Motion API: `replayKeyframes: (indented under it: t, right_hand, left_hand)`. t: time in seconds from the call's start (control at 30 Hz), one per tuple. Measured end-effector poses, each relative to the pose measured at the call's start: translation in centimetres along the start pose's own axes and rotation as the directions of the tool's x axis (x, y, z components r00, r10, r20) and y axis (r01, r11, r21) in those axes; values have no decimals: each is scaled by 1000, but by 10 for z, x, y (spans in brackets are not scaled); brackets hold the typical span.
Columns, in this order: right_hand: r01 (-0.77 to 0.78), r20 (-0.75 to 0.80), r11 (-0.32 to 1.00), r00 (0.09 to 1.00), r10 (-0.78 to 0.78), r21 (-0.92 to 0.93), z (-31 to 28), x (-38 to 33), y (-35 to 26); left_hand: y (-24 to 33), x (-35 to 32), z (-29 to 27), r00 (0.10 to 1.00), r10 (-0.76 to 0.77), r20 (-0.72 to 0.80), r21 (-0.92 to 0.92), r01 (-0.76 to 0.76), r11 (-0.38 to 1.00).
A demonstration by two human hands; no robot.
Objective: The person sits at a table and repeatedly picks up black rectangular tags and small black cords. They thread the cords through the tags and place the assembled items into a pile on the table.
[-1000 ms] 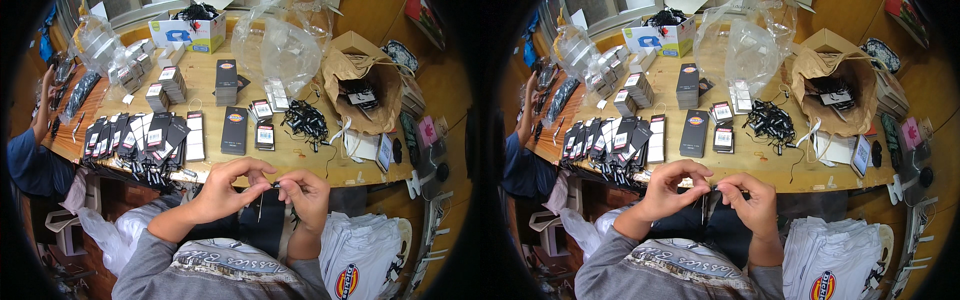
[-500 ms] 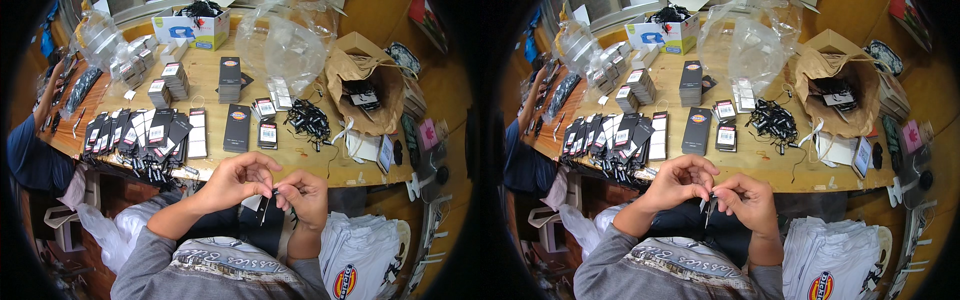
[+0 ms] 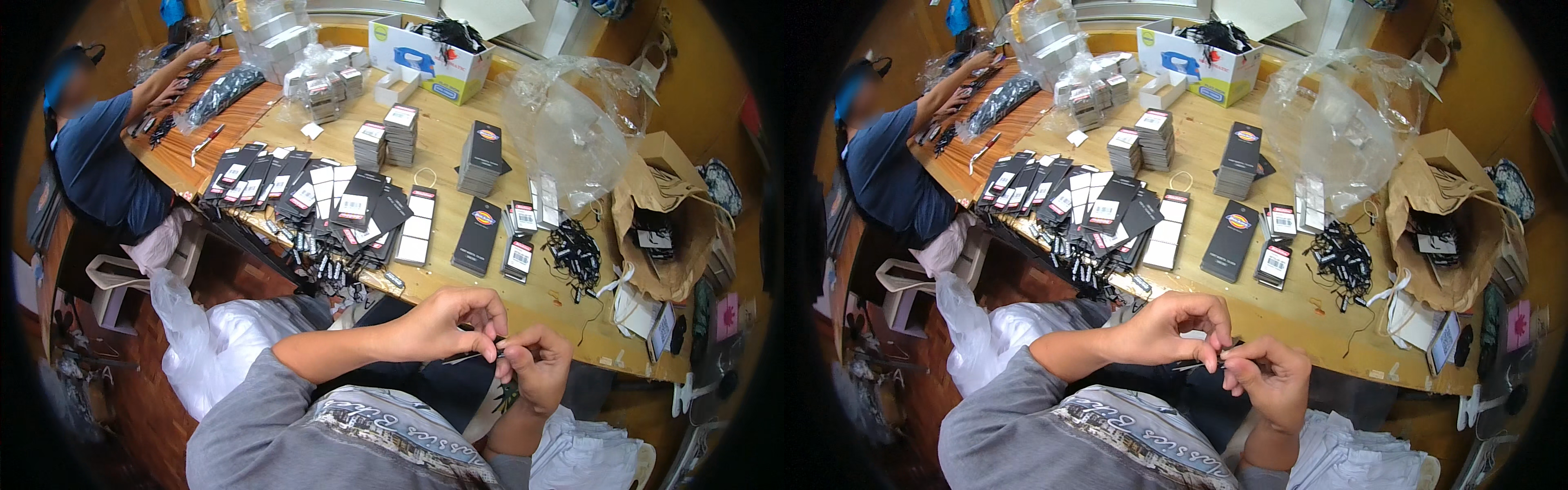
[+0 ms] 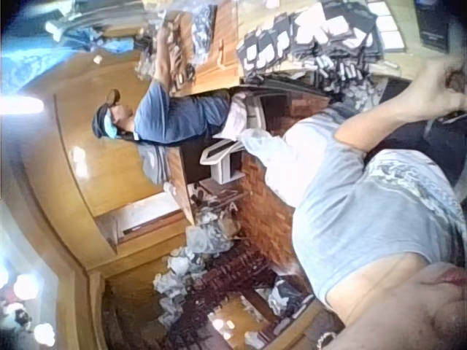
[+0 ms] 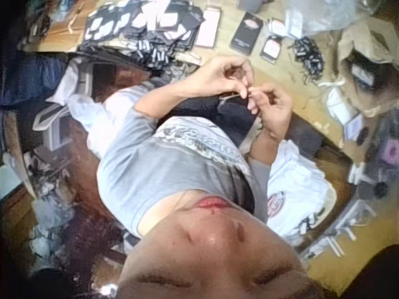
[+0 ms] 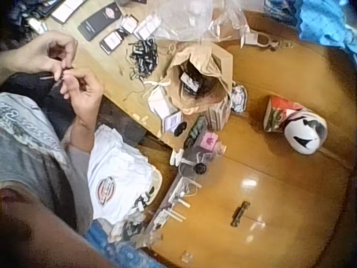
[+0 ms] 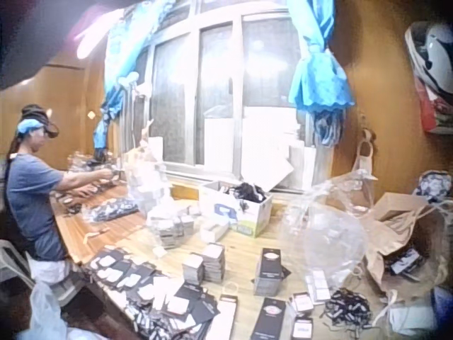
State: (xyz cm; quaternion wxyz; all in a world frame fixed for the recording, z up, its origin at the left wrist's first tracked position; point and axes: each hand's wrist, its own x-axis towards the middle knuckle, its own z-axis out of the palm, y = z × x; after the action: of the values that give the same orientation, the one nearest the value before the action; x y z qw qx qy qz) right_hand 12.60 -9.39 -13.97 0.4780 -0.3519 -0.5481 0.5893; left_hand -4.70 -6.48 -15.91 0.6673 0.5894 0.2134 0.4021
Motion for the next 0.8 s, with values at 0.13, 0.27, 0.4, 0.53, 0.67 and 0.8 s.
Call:
replayKeyframes:
  t: [0.13, 0.27, 0.4, 0.53, 0.67, 0.8]
  right_hand:
    - [-27, -4, 994, 1000, 26, -105, 6, 3, 4]
    - [-24, -55, 989, 998, 16, -148, 15, 7, 9]
    - [-28, -83, 987, 996, 15, -160, 30, 8, 15]
    - [47, -56, 961, 996, -65, -274, 43, 13, 23]
    - [171, -62, 882, 974, -220, -439, 48, 12, 28]
    - [274, -1, 786, 944, -330, -554, 50, 14, 25]
  left_hand:
    - [-1, -11, -2, 991, 98, -95, 159, -82, 984]
    - [-5, -15, -6, 994, 64, -89, -59, -69, 996]
    - [-5, -3, -9, 974, 74, -214, -206, -119, 971]
    - [-1, 20, -7, 957, 60, -282, -364, -165, 917]
    - [-3, 26, -2, 919, 106, -380, -279, -223, 934]
    - [-2, 26, 3, 924, 90, -372, -376, -239, 895]
